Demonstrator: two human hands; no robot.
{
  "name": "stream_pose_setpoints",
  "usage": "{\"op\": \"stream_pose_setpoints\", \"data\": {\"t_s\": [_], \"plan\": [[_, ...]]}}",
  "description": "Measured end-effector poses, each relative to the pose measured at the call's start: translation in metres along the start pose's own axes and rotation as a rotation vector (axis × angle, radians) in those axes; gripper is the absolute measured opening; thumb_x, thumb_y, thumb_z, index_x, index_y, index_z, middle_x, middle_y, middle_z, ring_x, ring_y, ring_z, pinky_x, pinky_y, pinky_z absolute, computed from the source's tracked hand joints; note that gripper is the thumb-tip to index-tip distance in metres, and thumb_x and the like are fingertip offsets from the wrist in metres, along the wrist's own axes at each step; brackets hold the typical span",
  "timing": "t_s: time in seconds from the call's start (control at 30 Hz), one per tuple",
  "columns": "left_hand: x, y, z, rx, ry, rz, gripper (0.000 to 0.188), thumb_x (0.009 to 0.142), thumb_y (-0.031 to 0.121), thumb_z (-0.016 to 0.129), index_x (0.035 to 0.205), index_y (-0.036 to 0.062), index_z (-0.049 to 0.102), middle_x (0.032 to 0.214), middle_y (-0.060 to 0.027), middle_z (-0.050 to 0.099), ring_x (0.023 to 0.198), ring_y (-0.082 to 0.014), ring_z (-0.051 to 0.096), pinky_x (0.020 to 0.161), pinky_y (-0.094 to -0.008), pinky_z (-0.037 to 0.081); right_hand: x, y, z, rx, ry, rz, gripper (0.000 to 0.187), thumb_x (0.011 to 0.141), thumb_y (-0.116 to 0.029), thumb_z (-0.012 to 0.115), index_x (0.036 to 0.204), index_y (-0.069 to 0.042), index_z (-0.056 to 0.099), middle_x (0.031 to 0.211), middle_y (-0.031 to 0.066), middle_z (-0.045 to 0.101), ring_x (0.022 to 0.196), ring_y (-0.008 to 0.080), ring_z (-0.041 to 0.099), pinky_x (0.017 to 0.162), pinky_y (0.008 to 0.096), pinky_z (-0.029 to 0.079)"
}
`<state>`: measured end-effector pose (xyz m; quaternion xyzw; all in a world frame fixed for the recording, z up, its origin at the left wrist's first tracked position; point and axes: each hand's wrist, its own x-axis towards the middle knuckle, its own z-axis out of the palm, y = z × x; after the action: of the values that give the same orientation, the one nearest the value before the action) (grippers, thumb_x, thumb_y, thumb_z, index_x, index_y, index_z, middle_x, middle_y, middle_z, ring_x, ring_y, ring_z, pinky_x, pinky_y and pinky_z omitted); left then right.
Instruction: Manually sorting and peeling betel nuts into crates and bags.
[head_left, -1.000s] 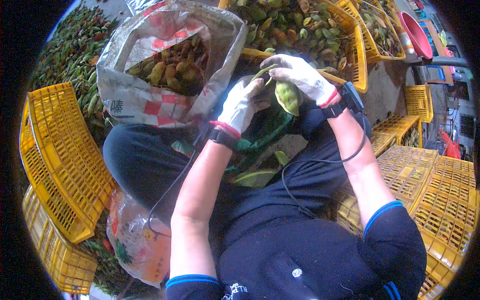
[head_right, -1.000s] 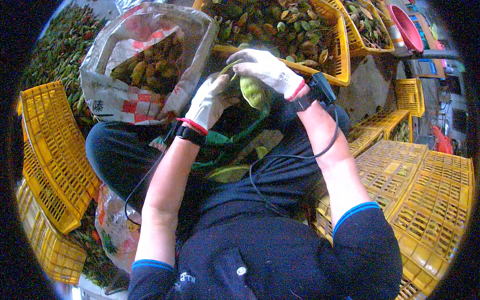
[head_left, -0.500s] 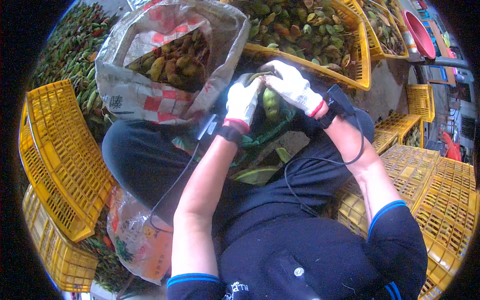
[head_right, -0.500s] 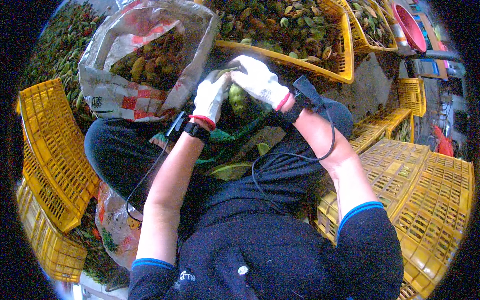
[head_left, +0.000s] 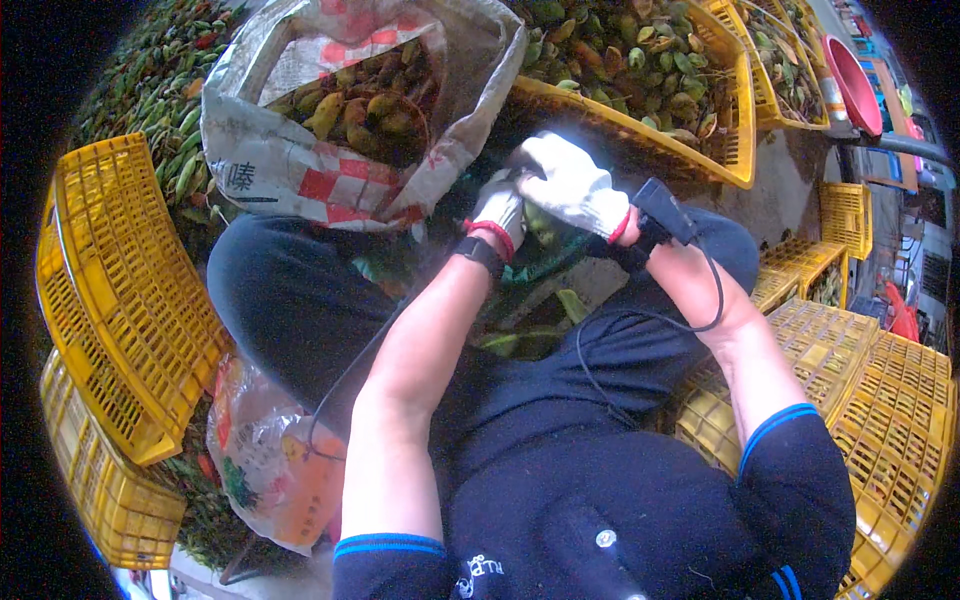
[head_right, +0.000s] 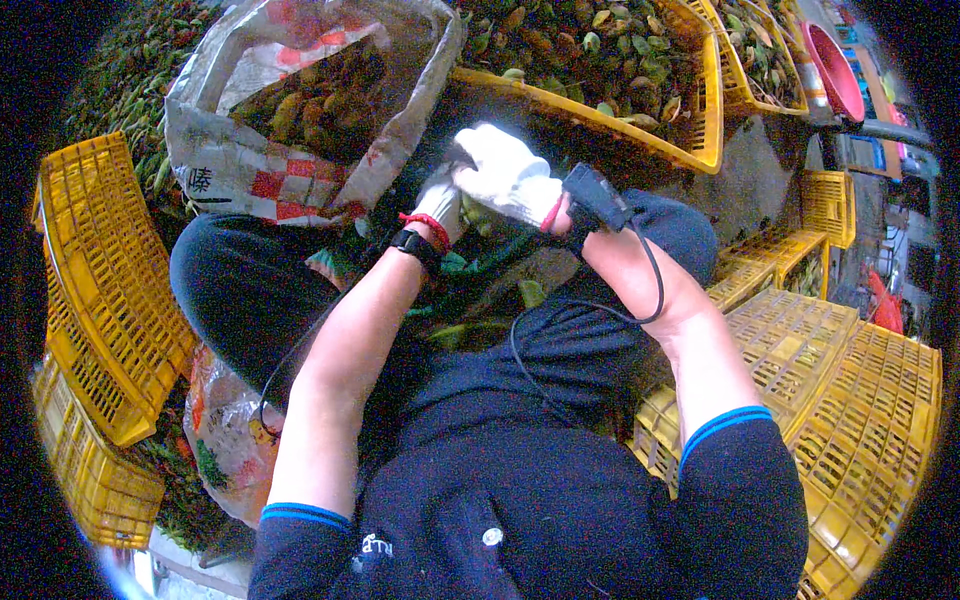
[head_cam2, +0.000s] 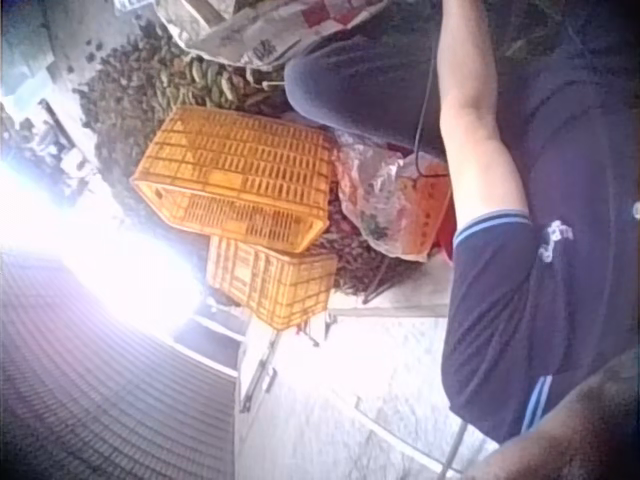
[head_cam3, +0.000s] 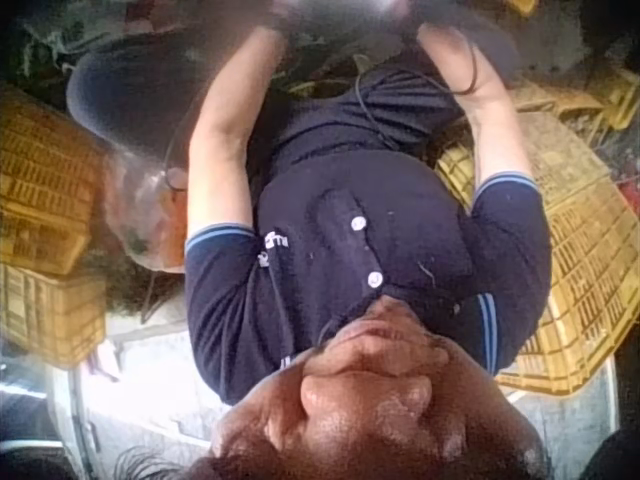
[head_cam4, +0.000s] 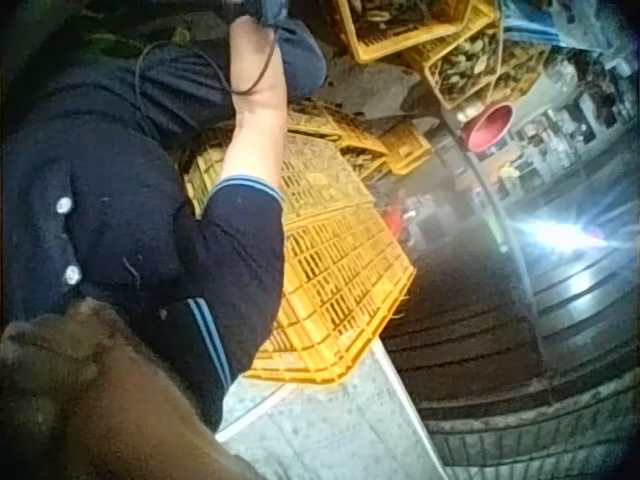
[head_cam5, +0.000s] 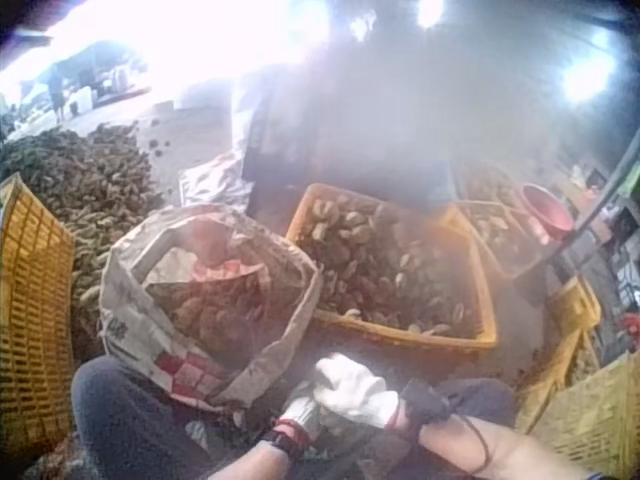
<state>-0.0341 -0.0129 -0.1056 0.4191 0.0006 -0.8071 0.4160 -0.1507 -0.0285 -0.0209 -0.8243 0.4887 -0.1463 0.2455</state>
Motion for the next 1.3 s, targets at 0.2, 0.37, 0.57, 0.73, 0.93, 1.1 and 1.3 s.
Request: {"op": "stream_pose_setpoints", "data": {"t_s": [0.2, 0.37, 0.57, 0.73, 0.93, 1.1, 1.3], "plan": [[0.004, 0.005, -0.014, 0.701, 0.139, 0.135, 0.027, 0.095, 0.014, 0.052, 0.12, 0.011, 0.06, 0.103, -0.0043, 0.065, 0.088, -0.0187, 0.063, 0.068, -0.0333, 0.056, 0.011, 0.031, -0.029, 0.065, -0.027, 0.244, 0.04, 0.085, -0.034, 0.061, 0.108, -0.002, 0.066, 0.108, 0.0202, 0.066, 0.104, 0.0373, 0.061, 0.091, 0.0424, 0.049], [-0.004, 0.01, -0.019, 0.355, -0.018, 0.009, 0.02, 0.091, 0.016, 0.06, 0.111, 0.0118, 0.062, 0.088, -0.0013, 0.063, 0.077, -0.0134, 0.06, 0.06, -0.0338, 0.056, 0.013, 0.046, -0.061, 0.663, -0.042, 0.263, 0.029, 0.093, -0.023, 0.063, 0.112, -0.001, 0.065, 0.096, 0.0021, 0.067, 0.089, 0.0069, 0.06, 0.081, 0.0233, 0.049], [-0.009, 0.022, -0.01, 1.143, 0.038, 0.182, 0.035, 0.091, 0.029, 0.062, 0.113, 0.0015, 0.064, 0.103, -0.0116, 0.068, 0.093, -0.0246, 0.062, 0.084, -0.0356, 0.048, 0.012, 0.048, -0.069, 0.882, 0.002, 0.293, 0.03, 0.095, -0.019, 0.06, 0.119, -0.001, 0.062, 0.093, 0.0035, 0.068, 0.077, 0.0093, 0.064, 0.07, 0.0224, 0.053], [-0.023, 0.009, 0.015, 0.92, -0.312, 0.309, 0.046, 0.088, 0.031, 0.067, 0.126, 0.0058, 0.059, 0.116, -0.0089, 0.065, 0.102, -0.0201, 0.061, 0.089, -0.0322, 0.046, 0.013, 0.05, -0.049, 1.503, 0.08, 0.524, 0.014, 0.094, -0.013, 0.06, 0.103, -0.003, 0.062, 0.086, 0.0077, 0.067, 0.07, 0.0187, 0.067, 0.063, 0.0329, 0.057], [-0.033, 0.012, 0.043, 0.726, -0.494, 0.106, 0.053, 0.085, 0.031, 0.072, 0.131, 0.0085, 0.055, 0.116, -0.0026, 0.064, 0.102, -0.0165, 0.061, 0.088, -0.0325, 0.047, 0.011, 0.063, -0.027, 1.21, 0.304, 0.48, 0.025, 0.092, -0.015, 0.062, 0.113, -0.002, 0.064, 0.097, 0.0063, 0.068, 0.092, 0.0146, 0.064, 0.082, 0.0295, 0.052], [-0.059, 0.018, 0.057, 1.025, -0.143, 0.465, 0.053, 0.084, 0.028, 0.073, 0.129, 0.0054, 0.057, 0.119, -0.0088, 0.066, 0.108, -0.0211, 0.062, 0.096, -0.0339, 0.046, 0.009, 0.052, -0.02, 0.701, 0.352, 0.443, 0.031, 0.09, -0.027, 0.063, 0.112, -0.004, 0.065, 0.103, 0.0089, 0.069, 0.095, 0.0182, 0.064, 0.086, 0.033, 0.049], [-0.048, 0.009, 0.045, 0.426, -0.321, 0.24, 0.043, 0.088, 0.025, 0.071, 0.126, 0.0069, 0.059, 0.115, -0.0056, 0.066, 0.101, -0.018, 0.064, 0.085, -0.0343, 0.052, 0.015, 0.048, -0.023, 0.285, 0.264, 0.403, 0.028, 0.093, -0.021, 0.06, 0.114, -0.003, 0.064, 0.107, 0.0107, 0.068, 0.1, 0.0181, 0.063, 0.089, 0.0304, 0.048]]}}
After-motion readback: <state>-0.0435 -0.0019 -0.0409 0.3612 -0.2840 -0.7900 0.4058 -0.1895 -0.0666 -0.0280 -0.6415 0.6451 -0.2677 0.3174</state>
